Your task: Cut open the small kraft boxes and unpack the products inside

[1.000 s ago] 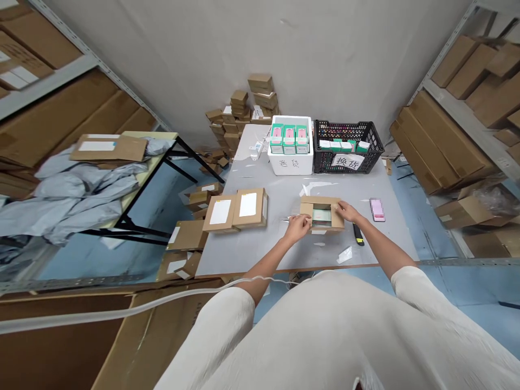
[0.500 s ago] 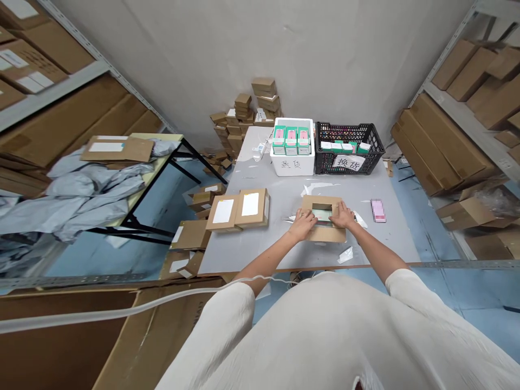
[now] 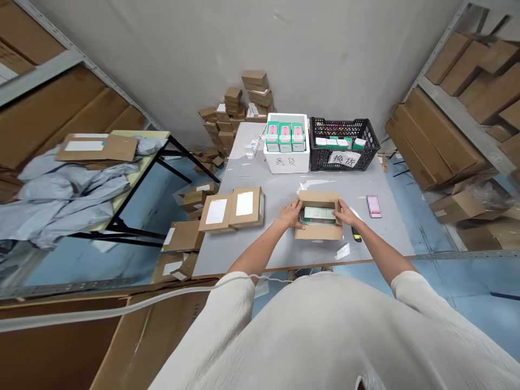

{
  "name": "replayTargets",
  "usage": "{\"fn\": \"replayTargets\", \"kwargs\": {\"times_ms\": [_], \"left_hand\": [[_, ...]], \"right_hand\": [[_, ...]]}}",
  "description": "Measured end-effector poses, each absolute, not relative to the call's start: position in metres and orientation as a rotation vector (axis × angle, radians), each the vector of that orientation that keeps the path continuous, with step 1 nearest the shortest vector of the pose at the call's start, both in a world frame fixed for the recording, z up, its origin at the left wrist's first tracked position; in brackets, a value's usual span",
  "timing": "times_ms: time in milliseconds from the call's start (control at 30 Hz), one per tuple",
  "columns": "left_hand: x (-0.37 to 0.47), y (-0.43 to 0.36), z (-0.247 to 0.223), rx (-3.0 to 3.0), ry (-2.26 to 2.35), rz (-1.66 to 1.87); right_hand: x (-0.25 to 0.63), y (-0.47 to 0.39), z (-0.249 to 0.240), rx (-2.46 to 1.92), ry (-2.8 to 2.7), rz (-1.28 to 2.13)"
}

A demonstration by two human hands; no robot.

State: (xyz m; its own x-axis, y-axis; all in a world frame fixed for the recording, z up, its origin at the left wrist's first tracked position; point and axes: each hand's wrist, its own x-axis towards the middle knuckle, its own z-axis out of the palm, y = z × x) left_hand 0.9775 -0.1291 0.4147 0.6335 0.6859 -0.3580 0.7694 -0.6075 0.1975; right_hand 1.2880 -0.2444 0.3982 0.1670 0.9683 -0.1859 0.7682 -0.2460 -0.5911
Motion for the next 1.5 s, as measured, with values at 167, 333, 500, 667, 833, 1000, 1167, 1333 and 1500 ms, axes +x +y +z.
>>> {"fn": "replayTargets", "kwargs": {"times_ms": [167,333,500,667,833,1000,1167,1333,1500], "left_hand": [[0.984,-0.111,0.412,2.487,1.101,-0.453],[0.98,-0.117,0.415,2.505,1.084,-0.407],[0.975,-0.129,0.424,2.476,1.111,-0.319],[0.976,-0.135,0.427,2.43,1.159,-0.279],[0.974,-0.141,0.425,2.412,1.2,-0.236],[0.97,-0.146,0.422,2.421,1.217,-0.156],[0.971,-0.147,0.415,2.368,1.224,-0.131],[0.972,-0.145,0.41,2.352,1.204,-0.119],[0.972,-0.144,0.407,2.351,1.197,-0.102]], "right_hand": [[1.309,-0.268,0.404,-1.953,-1.34,0.786],[1.326,-0.291,0.395,-2.095,-1.209,0.697],[1.328,-0.288,0.39,-2.401,-1.417,0.451],[1.305,-0.253,0.404,-2.273,-2.044,0.121],[1.247,-0.213,0.408,-2.017,-2.539,0.319],[1.199,-0.191,0.409,-2.033,-2.651,0.515],[1.188,-0.181,0.411,-2.082,-2.635,0.567],[1.183,-0.174,0.404,-2.134,-2.682,0.524],[1.173,-0.173,0.4,-2.214,-2.683,0.394]]}}
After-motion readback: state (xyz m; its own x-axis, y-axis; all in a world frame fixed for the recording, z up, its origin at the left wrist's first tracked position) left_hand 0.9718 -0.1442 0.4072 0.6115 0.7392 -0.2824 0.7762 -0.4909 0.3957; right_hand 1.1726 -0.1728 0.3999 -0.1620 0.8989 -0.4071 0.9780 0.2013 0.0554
